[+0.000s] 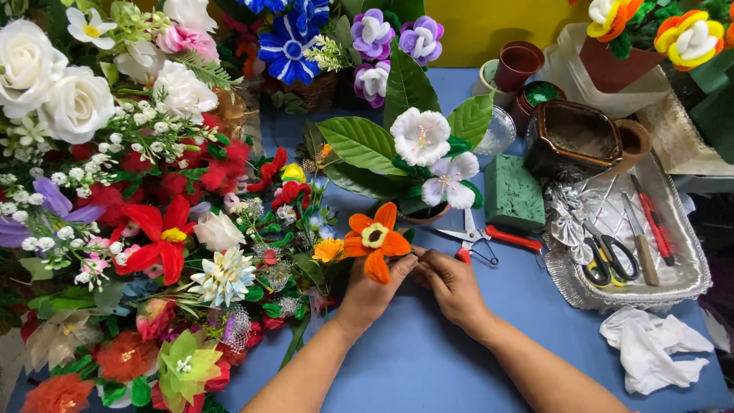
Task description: Assembling an artificial flower arrangement by attaching various flower heads and leaves to stems.
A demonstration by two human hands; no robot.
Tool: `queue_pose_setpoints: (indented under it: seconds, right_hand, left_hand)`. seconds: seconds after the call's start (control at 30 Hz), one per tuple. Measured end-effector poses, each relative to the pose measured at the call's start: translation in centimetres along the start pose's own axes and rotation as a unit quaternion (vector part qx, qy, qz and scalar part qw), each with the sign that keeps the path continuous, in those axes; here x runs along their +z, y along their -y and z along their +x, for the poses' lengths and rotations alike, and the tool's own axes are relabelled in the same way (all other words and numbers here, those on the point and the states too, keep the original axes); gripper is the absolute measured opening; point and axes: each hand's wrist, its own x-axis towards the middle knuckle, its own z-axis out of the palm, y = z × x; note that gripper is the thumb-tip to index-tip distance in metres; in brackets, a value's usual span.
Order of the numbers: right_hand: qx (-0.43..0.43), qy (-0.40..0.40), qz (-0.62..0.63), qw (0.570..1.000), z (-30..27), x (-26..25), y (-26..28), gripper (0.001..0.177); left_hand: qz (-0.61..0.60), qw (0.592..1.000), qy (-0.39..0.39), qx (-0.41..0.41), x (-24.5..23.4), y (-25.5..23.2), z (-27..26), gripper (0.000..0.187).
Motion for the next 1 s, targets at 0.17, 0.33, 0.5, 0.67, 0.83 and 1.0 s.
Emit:
queue_pose_setpoints:
  seconds: [0.17,0.33,0.5,0.67,0.83,1.0]
  right_hand:
    - [-0.002,-0.008,0.009,1.000,0.1,0.0,-0.2,0.019]
    - [-0.014,0.009,-0.003,1.000,-0.1,0.2,-0.5,0.020]
    - [0.007,0.015,-0.005,1.000,-0.2,0.4,-1.7,0.022]
    - [-0.014,0.001,-0.004,1.000,0.4,-0.1,0.1,0.022]
    - [-0.094,-0.018,-0.039,0.995,0.2,-0.8,1.1,0.023]
    - [-0.154,-0.121,-0.149,0.969,0.5,-1.9,-0.3,0.025]
  left_hand:
    - [0.065,0.998,-0.004,0.022,-0.6,-0.2,0.1,0.022]
    - [0.078,0.995,-0.016,0.052,-0.5,1.4,-0.1,0.014]
    - [0.130,0.987,-0.047,0.083,0.1,0.2,-0.1,0.016]
    - [0.128,0.984,-0.039,0.117,-0.1,1.9,0.0,0.014]
    - [0.176,0.965,-0.098,0.166,-0.9,0.5,0.1,0.023]
    - [0.034,0.990,-0.072,0.118,-2.2,-1.2,0.5,0.010]
